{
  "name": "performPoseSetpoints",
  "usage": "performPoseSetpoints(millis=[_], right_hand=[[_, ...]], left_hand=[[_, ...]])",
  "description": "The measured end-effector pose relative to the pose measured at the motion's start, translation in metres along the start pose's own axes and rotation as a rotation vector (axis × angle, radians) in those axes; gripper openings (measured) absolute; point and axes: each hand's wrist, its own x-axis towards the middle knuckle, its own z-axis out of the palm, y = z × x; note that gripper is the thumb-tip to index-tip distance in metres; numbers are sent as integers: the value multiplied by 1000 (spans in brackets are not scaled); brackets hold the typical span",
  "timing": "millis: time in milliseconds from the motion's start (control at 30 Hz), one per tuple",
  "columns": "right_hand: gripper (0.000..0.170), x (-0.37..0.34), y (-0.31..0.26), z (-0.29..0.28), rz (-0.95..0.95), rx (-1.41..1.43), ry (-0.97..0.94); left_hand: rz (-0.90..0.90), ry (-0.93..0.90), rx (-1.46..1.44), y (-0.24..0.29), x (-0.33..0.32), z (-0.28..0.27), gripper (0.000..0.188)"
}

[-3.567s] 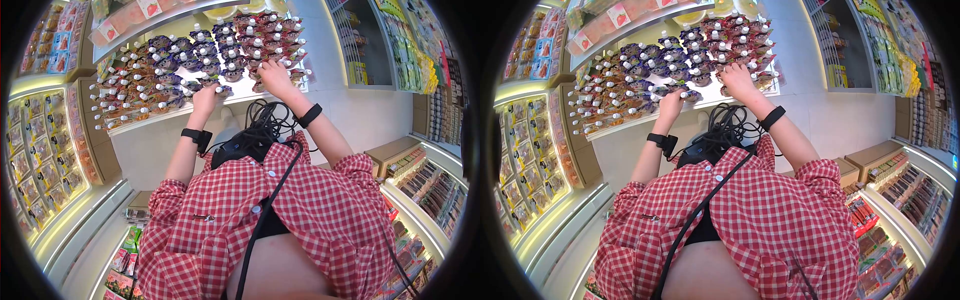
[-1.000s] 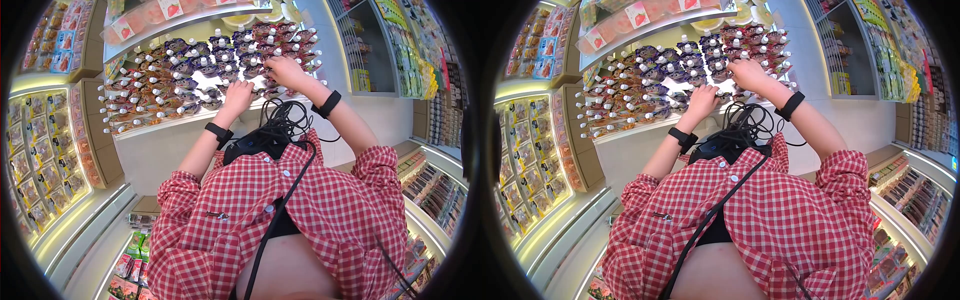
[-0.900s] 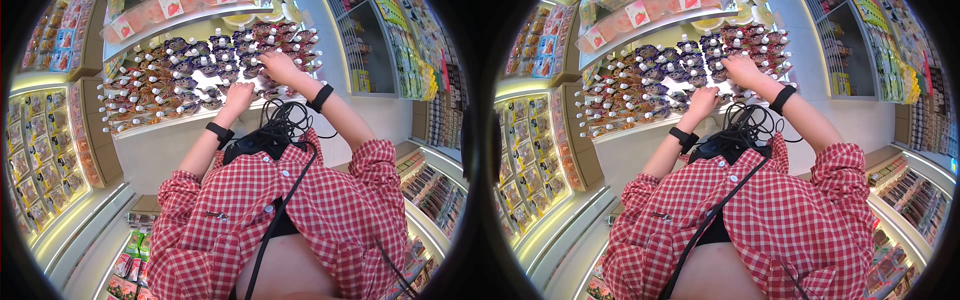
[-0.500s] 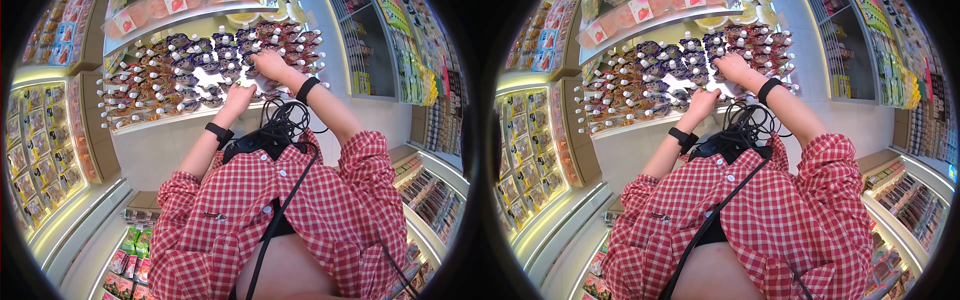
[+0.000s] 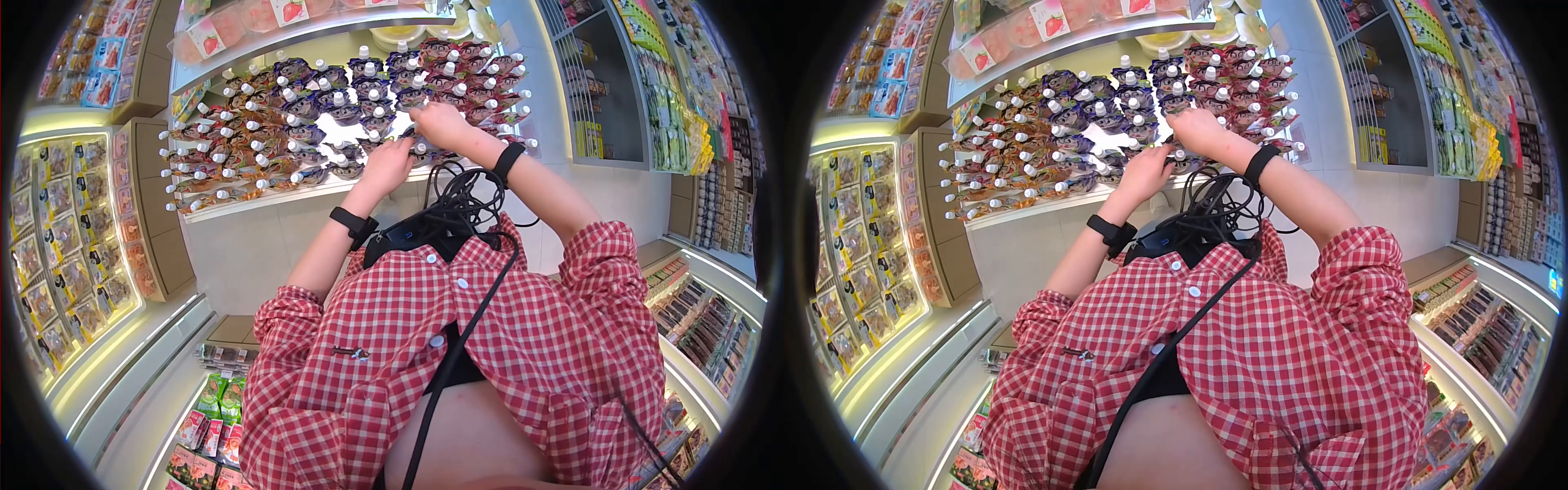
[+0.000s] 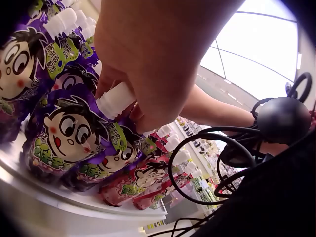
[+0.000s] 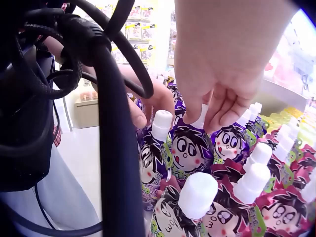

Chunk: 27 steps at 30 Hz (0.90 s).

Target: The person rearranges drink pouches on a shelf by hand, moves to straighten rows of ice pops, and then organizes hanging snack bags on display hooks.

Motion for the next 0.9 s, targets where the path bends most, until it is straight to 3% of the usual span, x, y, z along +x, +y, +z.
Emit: performPoseSetpoints(millis=[267, 467, 567, 633, 733, 833, 867, 900], right_hand=[[17, -1, -6, 1, -71, -4, -20], [28, 0, -13, -10, 104, 8, -175], [33, 6, -7, -25, 54, 69, -196], [37, 14, -6, -46, 143, 134, -183], [31, 20, 17, -49, 125, 49, 69], [28, 34, 26, -39, 87, -64, 149], [22, 40, 25, -35, 164, -128, 23], [20, 43, 27, -33, 141, -174, 46]], left_hand=[[-17, -32, -43, 1, 0, -11, 30], [24, -6, -46, 6, 3, -24, 27], [-4, 62, -143, -2, 5, -34, 23], [-14, 125, -163, -4, 7, -48, 19], [82, 340, -62, -9, 18, -47, 16], [6, 331, 61, -13, 17, -51, 17], [-32, 306, 95, -17, 16, -46, 19], [-39, 302, 91, -16, 16, -46, 20]])
